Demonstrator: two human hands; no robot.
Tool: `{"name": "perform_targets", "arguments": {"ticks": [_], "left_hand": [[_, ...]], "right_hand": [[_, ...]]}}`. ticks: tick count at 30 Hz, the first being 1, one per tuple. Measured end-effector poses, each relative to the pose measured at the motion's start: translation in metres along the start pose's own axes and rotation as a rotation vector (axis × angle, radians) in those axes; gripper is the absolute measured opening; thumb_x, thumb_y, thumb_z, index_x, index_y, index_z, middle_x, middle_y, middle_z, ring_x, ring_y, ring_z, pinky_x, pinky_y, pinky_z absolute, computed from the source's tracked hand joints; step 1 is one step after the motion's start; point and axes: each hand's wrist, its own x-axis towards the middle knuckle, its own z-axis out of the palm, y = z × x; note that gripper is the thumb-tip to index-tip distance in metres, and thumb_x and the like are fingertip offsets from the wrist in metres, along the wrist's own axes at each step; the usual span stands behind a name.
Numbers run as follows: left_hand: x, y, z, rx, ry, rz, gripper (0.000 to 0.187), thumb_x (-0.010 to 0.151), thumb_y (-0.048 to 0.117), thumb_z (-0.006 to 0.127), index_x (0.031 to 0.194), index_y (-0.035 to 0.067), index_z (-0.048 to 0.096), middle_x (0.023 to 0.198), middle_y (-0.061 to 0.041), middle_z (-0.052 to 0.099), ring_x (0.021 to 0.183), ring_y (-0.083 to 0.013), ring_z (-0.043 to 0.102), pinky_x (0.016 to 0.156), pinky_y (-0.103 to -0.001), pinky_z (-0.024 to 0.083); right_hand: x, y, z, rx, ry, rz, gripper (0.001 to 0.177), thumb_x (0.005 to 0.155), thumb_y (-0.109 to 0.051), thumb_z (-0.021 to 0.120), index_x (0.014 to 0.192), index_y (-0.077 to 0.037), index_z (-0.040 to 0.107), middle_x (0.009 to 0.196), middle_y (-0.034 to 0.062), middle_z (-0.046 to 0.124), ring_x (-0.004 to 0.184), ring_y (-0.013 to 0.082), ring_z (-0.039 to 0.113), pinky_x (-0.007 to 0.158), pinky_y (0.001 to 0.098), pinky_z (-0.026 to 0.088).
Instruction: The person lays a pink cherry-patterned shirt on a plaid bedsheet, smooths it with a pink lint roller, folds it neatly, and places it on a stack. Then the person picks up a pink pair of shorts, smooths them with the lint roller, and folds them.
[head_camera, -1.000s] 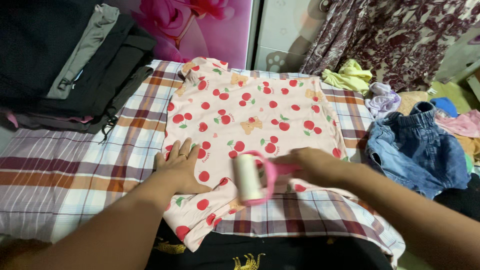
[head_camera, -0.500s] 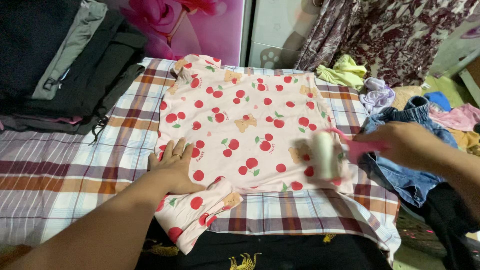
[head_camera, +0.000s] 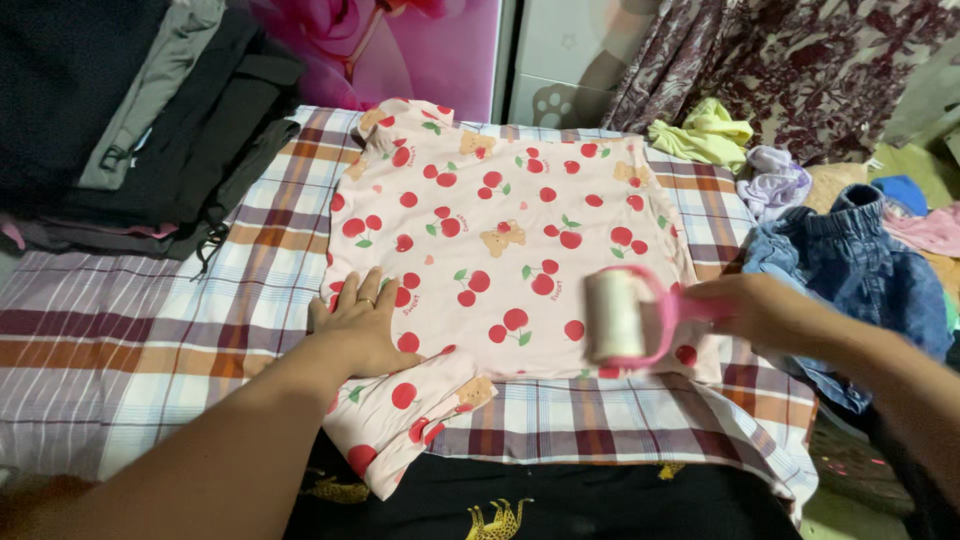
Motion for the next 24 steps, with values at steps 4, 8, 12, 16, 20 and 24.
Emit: {"name": "perform_targets", "arguments": {"ticks": [4,8,12,16,20,24], "left_hand": [[-0.007,0.016,-0.009,0.025,0.117,0.009,0.104,0.077,0.059,0.08,0.157,0.015,0.03,0.167,-0.01,0.02,0.153,-0.0313,0.017,0.117,-0.063,0.022],[-0.022,0.046,-0.01,-0.08,0.403,0.322,0.056,0.081,0.037,0.075,0.131,0.015,0.061,0.144,-0.011,0.052,0.138,-0.0312,0.044,0.11,-0.055,0.038],[-0.037,0.077,0.001,-0.261,0.296,0.551,0.031,0.084,0.019,0.069,0.114,0.013,0.07,0.127,-0.011,0.063,0.121,-0.0301,0.058,0.097,-0.047,0.05],[-0.045,0.099,0.019,-0.054,0.296,0.628,0.02,0.083,0.011,0.067,0.102,0.009,0.074,0.114,-0.012,0.068,0.115,-0.0315,0.059,0.094,-0.048,0.05],[-0.038,0.11,0.027,0.094,0.308,0.613,0.018,0.08,0.004,0.066,0.095,0.009,0.074,0.099,-0.011,0.072,0.109,-0.0317,0.06,0.09,-0.048,0.05],[-0.035,0.11,0.03,0.121,0.316,0.652,0.017,0.08,0.004,0.065,0.094,0.008,0.075,0.097,-0.014,0.073,0.099,-0.0322,0.068,0.087,-0.048,0.053]], "right_hand": [[-0.018,0.077,0.0,-0.033,0.307,0.217,0.05,0.085,-0.022,0.08,0.133,-0.018,0.068,0.106,0.0143,0.08,0.095,0.0296,0.079,0.088,0.0442,0.063],[-0.024,0.081,0.025,-0.243,0.649,0.27,0.071,0.072,-0.027,0.087,0.137,-0.008,0.066,0.105,0.0259,0.07,0.096,0.0434,0.068,0.08,0.0519,0.057],[-0.029,0.048,0.035,-0.446,0.712,0.155,0.039,0.075,-0.02,0.082,0.113,-0.016,0.075,0.117,0.0146,0.067,0.112,0.0372,0.063,0.093,0.0484,0.055],[-0.023,0.009,0.047,-0.315,0.235,-0.189,0.058,0.063,-0.041,0.092,0.113,-0.018,0.076,0.102,0.0058,0.068,0.094,0.0271,0.059,0.084,0.042,0.053],[-0.031,-0.015,0.057,-0.374,0.29,-0.254,0.031,0.076,-0.03,0.081,0.1,-0.011,0.073,0.101,0.0067,0.065,0.095,0.028,0.058,0.085,0.0436,0.051],[-0.038,-0.013,0.05,-0.38,0.291,-0.313,0.034,0.067,-0.022,0.081,0.099,-0.012,0.074,0.103,0.0043,0.067,0.092,0.0275,0.059,0.083,0.0413,0.052]]}}
